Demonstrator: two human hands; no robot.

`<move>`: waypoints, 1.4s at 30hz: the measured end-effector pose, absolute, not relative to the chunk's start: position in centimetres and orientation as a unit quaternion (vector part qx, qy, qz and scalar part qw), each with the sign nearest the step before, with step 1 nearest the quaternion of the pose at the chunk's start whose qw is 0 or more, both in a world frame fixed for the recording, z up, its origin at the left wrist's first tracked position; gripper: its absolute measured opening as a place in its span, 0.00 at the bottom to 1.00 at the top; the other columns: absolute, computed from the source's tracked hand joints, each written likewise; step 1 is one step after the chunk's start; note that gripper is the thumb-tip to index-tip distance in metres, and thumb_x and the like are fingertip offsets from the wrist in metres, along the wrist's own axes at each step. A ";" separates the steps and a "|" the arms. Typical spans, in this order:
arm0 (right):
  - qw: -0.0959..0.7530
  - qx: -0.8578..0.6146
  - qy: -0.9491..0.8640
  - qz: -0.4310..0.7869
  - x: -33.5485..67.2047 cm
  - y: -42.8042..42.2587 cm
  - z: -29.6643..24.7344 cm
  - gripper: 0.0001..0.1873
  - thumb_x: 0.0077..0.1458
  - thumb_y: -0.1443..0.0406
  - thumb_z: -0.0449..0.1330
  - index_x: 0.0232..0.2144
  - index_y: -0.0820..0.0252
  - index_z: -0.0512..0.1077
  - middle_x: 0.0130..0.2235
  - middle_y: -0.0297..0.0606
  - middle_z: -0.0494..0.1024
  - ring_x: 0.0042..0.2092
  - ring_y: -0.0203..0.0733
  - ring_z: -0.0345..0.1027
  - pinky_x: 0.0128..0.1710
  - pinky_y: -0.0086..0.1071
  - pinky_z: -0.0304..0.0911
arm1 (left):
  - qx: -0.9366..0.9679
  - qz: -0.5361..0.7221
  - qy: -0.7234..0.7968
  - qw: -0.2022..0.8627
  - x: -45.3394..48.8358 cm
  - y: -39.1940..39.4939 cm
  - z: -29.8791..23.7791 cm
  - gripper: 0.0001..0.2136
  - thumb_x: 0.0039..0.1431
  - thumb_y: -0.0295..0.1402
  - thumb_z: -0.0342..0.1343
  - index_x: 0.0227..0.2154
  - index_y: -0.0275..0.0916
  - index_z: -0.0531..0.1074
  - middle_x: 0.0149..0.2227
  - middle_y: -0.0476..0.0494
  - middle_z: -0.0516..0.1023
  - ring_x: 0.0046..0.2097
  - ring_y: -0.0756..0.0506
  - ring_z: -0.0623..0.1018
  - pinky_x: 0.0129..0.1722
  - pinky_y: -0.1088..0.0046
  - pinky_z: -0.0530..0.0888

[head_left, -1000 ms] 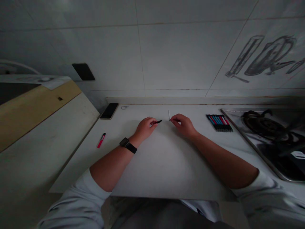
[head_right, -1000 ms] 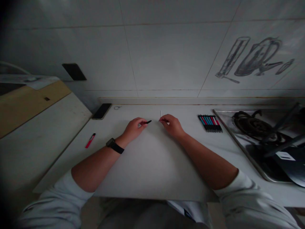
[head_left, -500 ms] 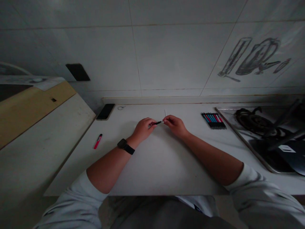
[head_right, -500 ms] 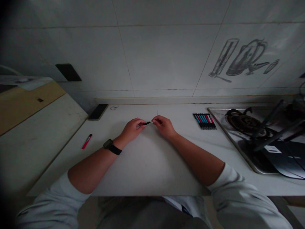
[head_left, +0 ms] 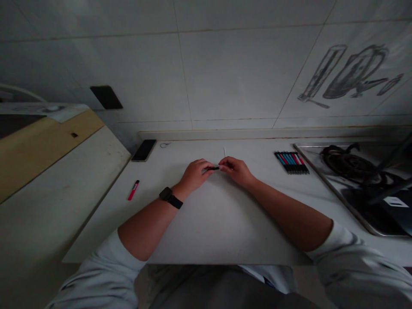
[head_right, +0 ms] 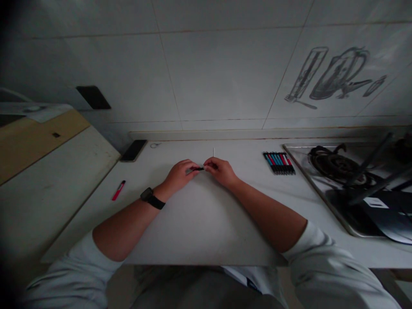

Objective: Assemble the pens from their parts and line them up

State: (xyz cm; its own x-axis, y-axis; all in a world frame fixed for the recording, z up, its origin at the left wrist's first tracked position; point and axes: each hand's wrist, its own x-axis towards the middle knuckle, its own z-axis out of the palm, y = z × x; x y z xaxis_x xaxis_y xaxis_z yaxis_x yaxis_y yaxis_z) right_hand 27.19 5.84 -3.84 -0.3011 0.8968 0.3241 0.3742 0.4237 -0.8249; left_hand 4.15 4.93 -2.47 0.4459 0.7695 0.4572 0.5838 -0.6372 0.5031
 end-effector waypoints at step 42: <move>0.073 -0.457 -0.885 -0.052 29.3 7.7 -2.7 0.14 0.70 0.68 0.49 0.48 0.63 0.74 0.48 0.49 0.78 0.48 0.49 0.67 0.50 0.38 0.57 | 0.777 0.370 0.468 0.201 3.7 5.6 -3.5 0.07 0.65 0.32 0.62 0.44 0.43 0.80 0.41 0.46 0.85 0.43 0.45 0.83 0.46 0.67 0.77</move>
State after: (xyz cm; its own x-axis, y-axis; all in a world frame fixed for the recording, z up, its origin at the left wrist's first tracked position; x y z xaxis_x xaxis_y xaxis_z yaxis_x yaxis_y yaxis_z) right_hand 29.27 7.71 -2.75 -0.5719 0.8008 0.1777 0.8162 0.5772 0.0259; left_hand 3.71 5.57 -3.49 0.2880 0.8756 0.3877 0.5787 -0.4817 0.6581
